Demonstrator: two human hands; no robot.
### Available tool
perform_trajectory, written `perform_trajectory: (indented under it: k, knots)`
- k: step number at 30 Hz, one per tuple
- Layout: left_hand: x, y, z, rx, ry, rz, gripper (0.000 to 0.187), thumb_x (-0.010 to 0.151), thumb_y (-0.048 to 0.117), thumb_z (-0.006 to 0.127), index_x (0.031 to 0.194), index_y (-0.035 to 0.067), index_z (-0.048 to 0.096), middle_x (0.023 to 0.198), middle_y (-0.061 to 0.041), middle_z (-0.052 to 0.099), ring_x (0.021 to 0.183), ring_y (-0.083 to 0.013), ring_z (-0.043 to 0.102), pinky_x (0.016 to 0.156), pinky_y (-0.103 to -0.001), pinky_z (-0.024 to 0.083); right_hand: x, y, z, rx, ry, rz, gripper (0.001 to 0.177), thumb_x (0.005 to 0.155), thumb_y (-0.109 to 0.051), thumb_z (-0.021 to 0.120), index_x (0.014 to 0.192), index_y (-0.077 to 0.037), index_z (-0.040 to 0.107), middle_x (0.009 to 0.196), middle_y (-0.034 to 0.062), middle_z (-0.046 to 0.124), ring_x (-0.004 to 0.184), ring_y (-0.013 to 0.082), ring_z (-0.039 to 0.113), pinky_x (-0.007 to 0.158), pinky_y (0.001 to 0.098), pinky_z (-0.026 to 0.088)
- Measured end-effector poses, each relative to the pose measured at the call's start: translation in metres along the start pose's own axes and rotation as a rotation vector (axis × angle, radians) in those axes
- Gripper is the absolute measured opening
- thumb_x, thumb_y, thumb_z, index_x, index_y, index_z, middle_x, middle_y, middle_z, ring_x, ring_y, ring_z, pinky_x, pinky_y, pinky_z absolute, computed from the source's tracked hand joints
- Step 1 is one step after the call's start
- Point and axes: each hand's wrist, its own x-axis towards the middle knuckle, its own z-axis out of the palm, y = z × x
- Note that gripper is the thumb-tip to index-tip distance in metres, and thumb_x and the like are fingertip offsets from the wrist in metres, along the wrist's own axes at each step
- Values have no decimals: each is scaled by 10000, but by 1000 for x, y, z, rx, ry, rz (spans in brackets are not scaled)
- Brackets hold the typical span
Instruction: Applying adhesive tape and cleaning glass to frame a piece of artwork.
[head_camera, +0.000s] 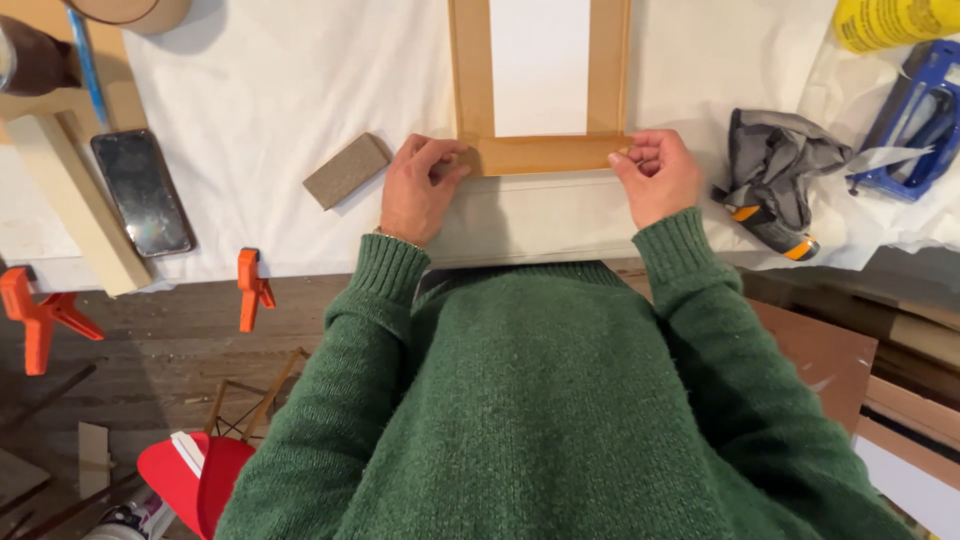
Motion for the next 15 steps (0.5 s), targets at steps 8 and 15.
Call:
perform_trajectory:
  k: [8, 15]
  knots:
    - [-1, 3, 0, 0, -2, 1, 248, 887, 63, 775, 1131, 80, 730, 1010, -66, 618, 806, -153, 673, 762, -289, 581, -5, -14, 2, -150, 47, 2, 299, 874, -86, 856, 1100, -29, 668, 846, 4, 713, 682, 59, 621, 654, 232, 555]
    - [-1, 5, 0, -1, 0, -12, 247, 884, 57, 779, 1126, 81, 733, 1001, -67, 617, 795, -157, 666, 752, -288, 584, -7, -15, 5, -186, 62, -37, 300, 870, -80, 860, 1094, -28, 667, 832, 11, 716, 669, 76, 629, 640, 248, 550]
